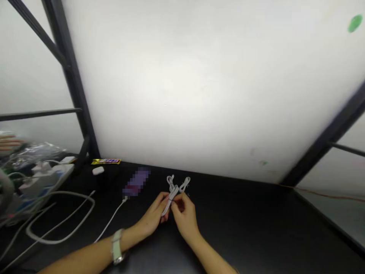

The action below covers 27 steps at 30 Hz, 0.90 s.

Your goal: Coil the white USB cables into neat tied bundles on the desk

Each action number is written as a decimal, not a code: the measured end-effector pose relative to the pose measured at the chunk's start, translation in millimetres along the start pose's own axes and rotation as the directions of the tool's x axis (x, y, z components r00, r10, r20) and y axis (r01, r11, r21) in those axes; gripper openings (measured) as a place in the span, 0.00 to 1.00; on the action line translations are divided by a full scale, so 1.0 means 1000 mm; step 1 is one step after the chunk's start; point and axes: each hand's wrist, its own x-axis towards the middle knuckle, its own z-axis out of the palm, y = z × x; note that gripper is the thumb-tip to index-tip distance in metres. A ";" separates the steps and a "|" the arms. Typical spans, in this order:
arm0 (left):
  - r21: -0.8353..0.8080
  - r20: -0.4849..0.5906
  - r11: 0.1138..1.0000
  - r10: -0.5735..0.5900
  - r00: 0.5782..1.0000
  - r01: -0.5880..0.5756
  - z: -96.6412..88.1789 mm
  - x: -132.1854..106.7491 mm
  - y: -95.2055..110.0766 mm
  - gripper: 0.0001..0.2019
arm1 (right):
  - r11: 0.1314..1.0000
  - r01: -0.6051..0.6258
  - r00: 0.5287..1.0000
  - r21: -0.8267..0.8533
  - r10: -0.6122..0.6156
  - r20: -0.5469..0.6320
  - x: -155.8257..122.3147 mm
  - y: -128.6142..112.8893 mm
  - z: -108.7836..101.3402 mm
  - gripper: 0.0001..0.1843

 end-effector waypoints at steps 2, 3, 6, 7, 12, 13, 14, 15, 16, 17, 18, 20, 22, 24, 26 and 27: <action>-0.029 -0.002 1.000 0.004 1.000 -0.004 0.001 -0.001 0.001 0.20 | 0.998 -0.045 0.999 0.053 0.045 -0.011 -0.001 0.002 0.002 0.09; -0.040 -0.002 0.999 0.007 1.000 -0.008 0.001 -0.001 0.001 0.21 | 0.995 -0.071 0.997 0.071 0.072 -0.009 -0.001 0.003 0.002 0.10; -0.049 -0.002 0.999 0.016 1.000 -0.016 0.000 -0.001 0.003 0.21 | 0.980 -0.161 0.987 0.119 0.158 0.031 0.000 0.007 0.003 0.13; -0.055 0.001 0.998 0.024 1.000 -0.024 0.000 0.000 0.004 0.21 | 0.972 -0.189 0.982 0.137 0.184 0.047 0.000 0.008 0.002 0.14; -0.072 0.022 0.996 0.049 0.999 -0.048 -0.002 0.001 0.004 0.19 | 0.962 -0.228 0.971 0.150 0.213 0.111 0.006 0.012 -0.003 0.14; -0.070 0.029 0.996 0.051 0.998 -0.049 -0.002 0.000 0.003 0.19 | 0.964 -0.226 0.970 0.137 0.209 0.128 0.007 0.012 -0.004 0.14; -0.065 0.035 0.997 0.053 0.998 -0.051 -0.002 0.000 0.003 0.19 | 0.966 -0.225 0.968 0.128 0.206 0.144 0.008 0.012 -0.006 0.14; -0.062 0.040 0.997 0.055 0.998 -0.053 -0.002 0.000 0.002 0.19 | 0.966 -0.229 0.965 0.123 0.208 0.158 0.009 0.012 -0.007 0.14; -0.062 0.043 0.997 0.058 0.997 -0.055 -0.003 0.000 0.002 0.19 | 0.964 -0.236 0.962 0.123 0.214 0.167 0.010 0.012 -0.008 0.13; -0.062 0.049 0.997 0.057 0.997 -0.054 -0.003 0.000 0.001 0.19 | 0.962 -0.243 0.960 0.124 0.220 0.174 0.010 0.012 -0.009 0.13; -0.061 0.048 0.997 0.052 0.997 -0.049 -0.003 0.001 0.001 0.19 | 0.961 -0.248 0.958 0.124 0.224 0.180 0.011 0.011 -0.010 0.13; -0.066 0.048 0.997 0.040 0.998 -0.037 -0.003 0.001 -0.001 0.20 | 0.962 -0.248 0.957 0.114 0.226 0.182 0.012 0.011 -0.011 0.12; -0.063 0.064 0.998 0.029 0.998 -0.025 -0.003 0.002 -0.002 0.21 | 0.966 -0.238 0.961 0.101 0.218 0.172 0.012 0.010 -0.012 0.12; -0.037 0.077 0.999 0.024 0.997 -0.022 -0.004 0.002 -0.003 0.22 | 0.972 -0.214 0.969 0.099 0.198 0.151 0.012 0.010 -0.012 0.12; 0.007 0.086 1.000 0.009 0.996 -0.010 -0.004 0.001 -0.003 0.24 | 0.976 -0.192 0.976 0.099 0.180 0.125 0.012 0.010 -0.012 0.13; 0.023 0.087 1.000 -0.003 0.996 0.001 -0.004 0.000 -0.003 0.26 | 0.979 -0.183 0.979 0.095 0.172 0.112 0.013 0.010 -0.012 0.13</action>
